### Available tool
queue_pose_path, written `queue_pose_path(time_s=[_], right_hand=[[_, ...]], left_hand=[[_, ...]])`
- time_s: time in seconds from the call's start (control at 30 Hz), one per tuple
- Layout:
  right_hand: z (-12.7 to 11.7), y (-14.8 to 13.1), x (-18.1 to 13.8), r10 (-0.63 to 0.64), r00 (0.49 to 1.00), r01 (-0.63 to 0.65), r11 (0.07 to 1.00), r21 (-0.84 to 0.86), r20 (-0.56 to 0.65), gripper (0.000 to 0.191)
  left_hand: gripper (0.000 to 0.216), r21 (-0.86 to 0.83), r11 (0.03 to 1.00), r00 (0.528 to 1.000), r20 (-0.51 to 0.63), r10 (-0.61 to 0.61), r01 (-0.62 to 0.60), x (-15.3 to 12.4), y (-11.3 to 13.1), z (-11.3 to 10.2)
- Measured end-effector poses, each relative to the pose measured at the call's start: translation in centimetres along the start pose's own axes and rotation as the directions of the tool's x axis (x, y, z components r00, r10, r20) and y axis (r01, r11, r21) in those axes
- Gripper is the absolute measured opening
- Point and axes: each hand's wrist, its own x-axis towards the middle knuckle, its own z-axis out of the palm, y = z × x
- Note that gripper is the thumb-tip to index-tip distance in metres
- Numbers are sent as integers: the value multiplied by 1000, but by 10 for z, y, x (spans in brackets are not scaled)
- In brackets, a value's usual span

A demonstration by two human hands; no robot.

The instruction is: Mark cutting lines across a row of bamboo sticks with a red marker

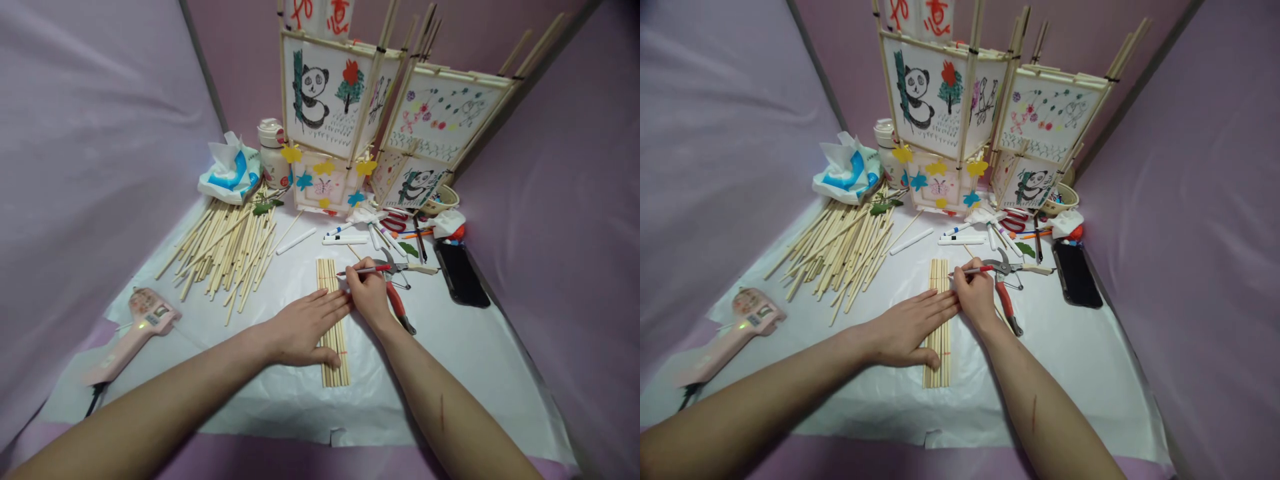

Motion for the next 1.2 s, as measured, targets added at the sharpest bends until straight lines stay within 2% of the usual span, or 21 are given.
queue_pose_path(time_s=[0.7,1.0,1.2], right_hand=[[6,-5,-1,4,1000,-5,997,71,7,19],[11,-5,-1,-12,1000,12,998,66,1,21],[13,-8,-1,-30,1000,29,999,22,9,22]], left_hand=[[109,48,999,1000,-14,-12,13,5,2,6],[115,34,999,998,-59,9,-7,7,3,7],[116,-4,999,990,-135,43,-44,12,6,6]])
